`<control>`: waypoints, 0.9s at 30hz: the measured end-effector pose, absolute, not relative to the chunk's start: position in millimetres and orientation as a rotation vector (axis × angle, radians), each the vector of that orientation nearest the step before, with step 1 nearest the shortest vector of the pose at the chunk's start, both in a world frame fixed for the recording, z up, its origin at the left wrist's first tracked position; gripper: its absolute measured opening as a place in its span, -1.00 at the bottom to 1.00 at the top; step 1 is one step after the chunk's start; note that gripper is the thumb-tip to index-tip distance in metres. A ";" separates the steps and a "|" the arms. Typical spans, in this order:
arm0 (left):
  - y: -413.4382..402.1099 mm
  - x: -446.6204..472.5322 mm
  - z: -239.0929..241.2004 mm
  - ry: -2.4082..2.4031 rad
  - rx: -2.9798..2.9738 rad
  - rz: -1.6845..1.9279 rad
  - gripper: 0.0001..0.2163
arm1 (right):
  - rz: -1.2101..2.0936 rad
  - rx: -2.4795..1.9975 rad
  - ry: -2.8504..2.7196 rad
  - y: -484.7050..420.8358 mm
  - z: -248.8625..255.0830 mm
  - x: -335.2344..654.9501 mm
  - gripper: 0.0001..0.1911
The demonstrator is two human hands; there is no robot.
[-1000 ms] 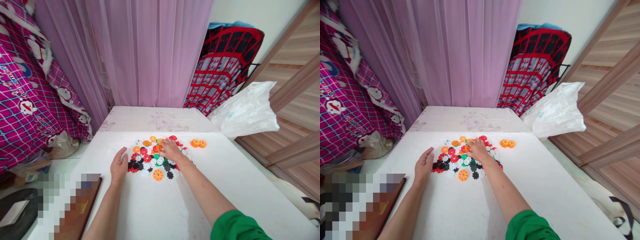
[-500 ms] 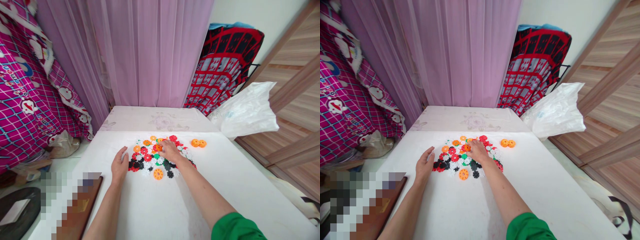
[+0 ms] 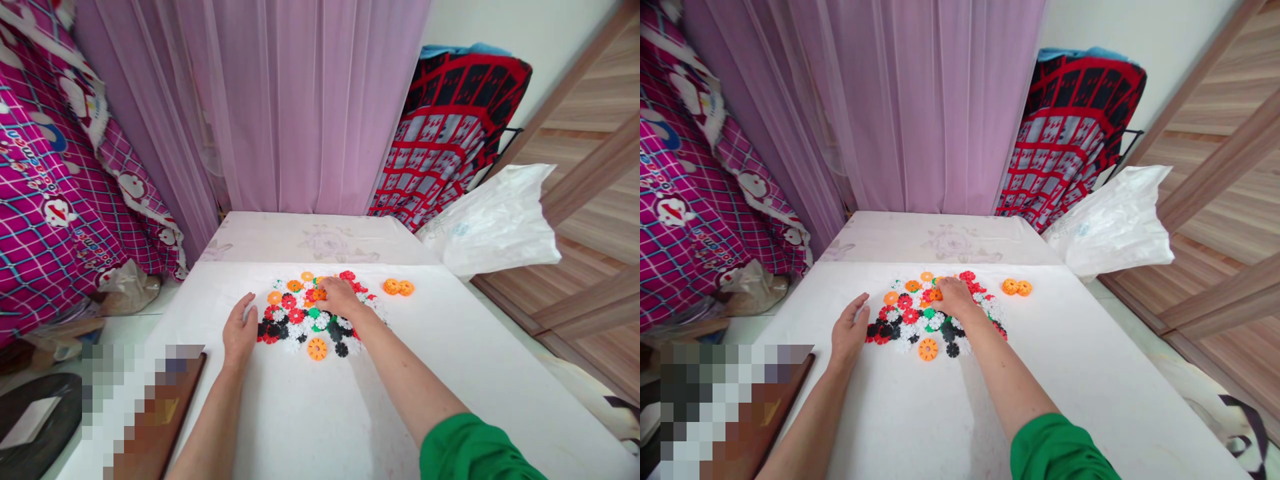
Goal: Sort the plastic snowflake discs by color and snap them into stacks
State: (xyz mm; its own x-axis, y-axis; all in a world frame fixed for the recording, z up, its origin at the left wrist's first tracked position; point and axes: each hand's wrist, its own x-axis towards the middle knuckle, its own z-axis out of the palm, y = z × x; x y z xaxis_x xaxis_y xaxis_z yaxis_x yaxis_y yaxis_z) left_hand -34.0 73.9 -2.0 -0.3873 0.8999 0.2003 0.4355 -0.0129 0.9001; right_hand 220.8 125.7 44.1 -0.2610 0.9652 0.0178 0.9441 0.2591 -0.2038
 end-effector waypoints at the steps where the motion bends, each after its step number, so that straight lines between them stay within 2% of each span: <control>1: 74.1 -34.0 -2.2 1.826 1.387 1.383 -0.69 | 0.227 -1.824 -2.352 124.6 44.7 220.9 -0.63; 7: 73.7 -32.6 0.6 1.846 1.377 1.354 -0.68 | 0.378 -1.574 -1.970 89.9 49.1 226.8 -0.68; 11: 72.3 -31.0 3.1 1.836 1.376 1.362 -0.69 | 0.448 -1.360 -2.063 39.6 45.0 224.2 -0.71; 20: 70.8 -30.3 4.2 1.825 1.370 1.380 -0.69 | 0.364 -1.506 -2.155 -2.6 30.2 209.4 -0.49; 27: 71.4 -29.8 2.4 1.803 1.387 1.414 -0.70 | 0.325 -1.560 -2.222 -3.2 29.1 208.9 -0.52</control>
State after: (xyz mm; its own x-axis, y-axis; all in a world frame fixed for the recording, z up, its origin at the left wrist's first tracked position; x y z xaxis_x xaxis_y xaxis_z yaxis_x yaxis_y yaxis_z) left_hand -29.8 71.4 2.4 -0.3865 0.8963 0.2174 0.4246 -0.0363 0.9046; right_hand 208.9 -3.2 29.1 -0.2939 0.9364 0.1920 0.8420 0.3487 -0.4117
